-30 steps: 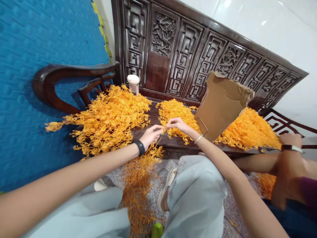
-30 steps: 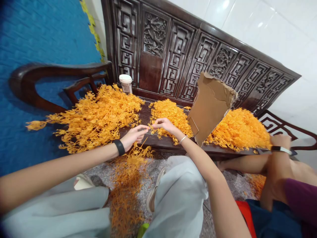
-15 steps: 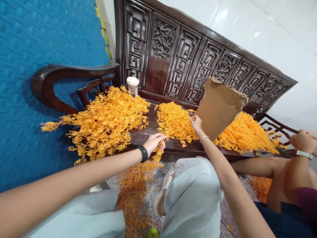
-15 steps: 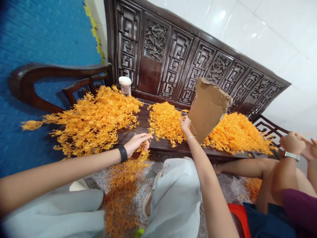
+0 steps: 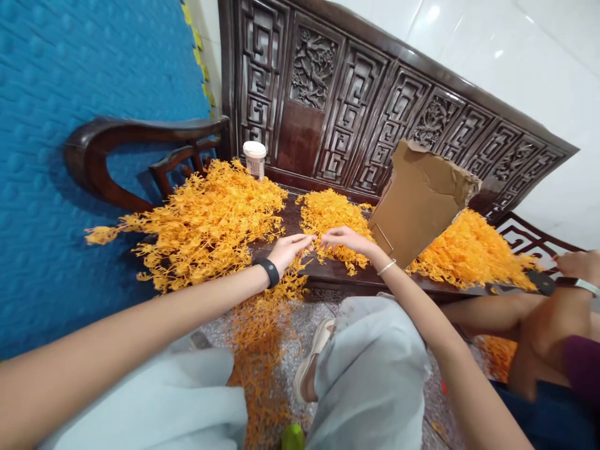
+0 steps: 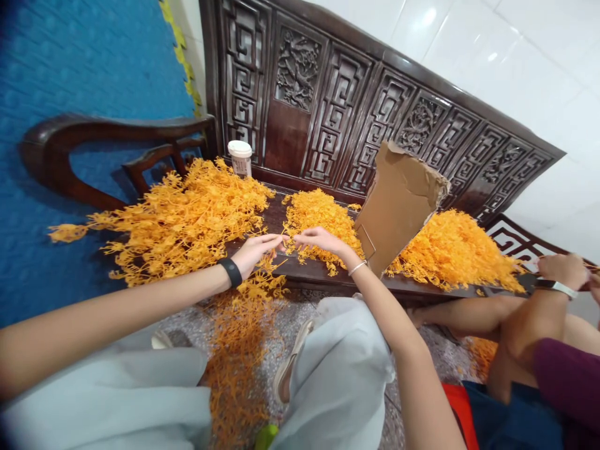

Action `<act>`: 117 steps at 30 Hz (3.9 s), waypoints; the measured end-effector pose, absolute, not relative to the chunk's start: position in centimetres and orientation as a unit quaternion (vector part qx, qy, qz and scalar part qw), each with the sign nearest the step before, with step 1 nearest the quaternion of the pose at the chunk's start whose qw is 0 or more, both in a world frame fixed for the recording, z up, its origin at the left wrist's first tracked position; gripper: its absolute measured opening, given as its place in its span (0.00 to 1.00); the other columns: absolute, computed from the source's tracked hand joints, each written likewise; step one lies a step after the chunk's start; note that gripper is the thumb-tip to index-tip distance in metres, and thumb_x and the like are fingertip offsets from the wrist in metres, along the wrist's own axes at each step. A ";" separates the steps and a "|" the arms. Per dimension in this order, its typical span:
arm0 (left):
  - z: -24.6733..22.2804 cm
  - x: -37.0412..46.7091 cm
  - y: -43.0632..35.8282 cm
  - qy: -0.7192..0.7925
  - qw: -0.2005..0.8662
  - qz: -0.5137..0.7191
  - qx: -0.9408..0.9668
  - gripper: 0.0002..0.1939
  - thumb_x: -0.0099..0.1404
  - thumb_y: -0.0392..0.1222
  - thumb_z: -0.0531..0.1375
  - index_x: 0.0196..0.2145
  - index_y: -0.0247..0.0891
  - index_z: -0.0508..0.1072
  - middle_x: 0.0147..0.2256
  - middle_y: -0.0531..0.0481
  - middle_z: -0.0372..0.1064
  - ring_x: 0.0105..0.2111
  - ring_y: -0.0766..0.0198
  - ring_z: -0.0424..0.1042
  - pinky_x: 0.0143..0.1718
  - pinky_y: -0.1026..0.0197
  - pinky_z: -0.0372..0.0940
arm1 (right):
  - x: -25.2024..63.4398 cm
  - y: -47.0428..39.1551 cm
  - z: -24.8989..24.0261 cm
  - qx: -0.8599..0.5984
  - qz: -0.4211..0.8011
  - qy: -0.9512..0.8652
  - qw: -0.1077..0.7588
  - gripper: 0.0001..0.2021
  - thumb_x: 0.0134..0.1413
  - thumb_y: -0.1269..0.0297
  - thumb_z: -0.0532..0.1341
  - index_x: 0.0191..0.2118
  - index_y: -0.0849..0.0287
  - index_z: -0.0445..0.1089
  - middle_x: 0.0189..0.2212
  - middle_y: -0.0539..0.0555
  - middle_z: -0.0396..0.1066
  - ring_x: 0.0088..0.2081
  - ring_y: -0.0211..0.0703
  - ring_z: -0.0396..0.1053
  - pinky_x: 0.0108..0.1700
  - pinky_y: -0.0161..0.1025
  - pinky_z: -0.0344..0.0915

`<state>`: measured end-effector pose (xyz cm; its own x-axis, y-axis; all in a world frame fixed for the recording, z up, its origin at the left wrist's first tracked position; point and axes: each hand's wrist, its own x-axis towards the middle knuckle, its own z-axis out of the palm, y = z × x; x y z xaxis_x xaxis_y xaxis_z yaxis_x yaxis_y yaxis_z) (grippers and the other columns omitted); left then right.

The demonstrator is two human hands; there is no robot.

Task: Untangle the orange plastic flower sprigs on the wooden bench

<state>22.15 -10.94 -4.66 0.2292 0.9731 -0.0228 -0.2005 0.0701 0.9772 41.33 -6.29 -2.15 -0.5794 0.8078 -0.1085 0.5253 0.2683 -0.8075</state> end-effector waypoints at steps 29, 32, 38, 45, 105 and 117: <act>-4.5 20.7 -10.7 0.379 0.658 0.473 0.447 0.10 0.57 0.43 0.56 0.35 0.38 0.73 0.27 0.50 0.68 0.27 0.69 0.67 0.30 0.65 0.61 | 37.9 -7.0 -4.4 -0.399 0.463 -0.765 0.204 0.13 0.37 0.56 0.64 0.25 0.63 0.69 0.24 0.48 0.67 0.28 0.34 0.62 0.37 0.34 0.58; -4.8 20.8 -10.7 0.375 0.666 0.466 0.446 0.11 0.56 0.45 0.57 0.34 0.37 0.73 0.27 0.50 0.67 0.27 0.68 0.68 0.29 0.64 0.61 | 38.3 -6.9 -4.3 -0.383 0.457 -0.780 0.189 0.12 0.39 0.58 0.63 0.26 0.63 0.69 0.25 0.49 0.68 0.29 0.35 0.63 0.38 0.35 0.59; -4.8 21.4 -10.8 0.379 0.654 0.457 0.469 0.11 0.56 0.45 0.57 0.30 0.34 0.72 0.24 0.51 0.64 0.27 0.69 0.64 0.22 0.69 0.57 | 38.9 -6.8 -3.9 -0.394 0.334 -0.839 0.170 0.09 0.44 0.62 0.59 0.26 0.64 0.67 0.23 0.49 0.65 0.26 0.34 0.60 0.32 0.32 0.56; -4.8 22.5 -9.9 0.368 0.626 0.499 0.473 0.10 0.55 0.42 0.57 0.21 0.34 0.67 0.18 0.54 0.58 0.20 0.71 0.59 0.18 0.69 0.51 | 38.2 -6.3 -3.8 -0.439 0.143 -0.872 0.164 0.08 0.50 0.65 0.54 0.25 0.62 0.63 0.21 0.49 0.62 0.24 0.33 0.56 0.28 0.31 0.50; -2.5 24.8 -10.3 0.353 0.673 0.516 0.395 0.12 0.54 0.33 0.56 0.37 0.33 0.73 0.26 0.49 0.66 0.21 0.69 0.65 0.17 0.66 0.57 | 37.5 -10.2 -2.1 -0.437 0.319 -0.815 0.207 0.21 0.47 0.48 0.56 0.20 0.65 0.65 0.14 0.48 0.63 0.17 0.31 0.60 0.24 0.31 0.57; -3.2 23.9 -10.4 0.368 0.634 0.534 0.422 0.09 0.53 0.35 0.59 0.33 0.33 0.74 0.27 0.50 0.68 0.26 0.69 0.66 0.28 0.65 0.61 | 38.0 -9.7 -2.3 -0.401 0.344 -0.827 0.193 0.04 0.46 0.68 0.57 0.26 0.64 0.65 0.20 0.48 0.65 0.22 0.32 0.62 0.29 0.31 0.59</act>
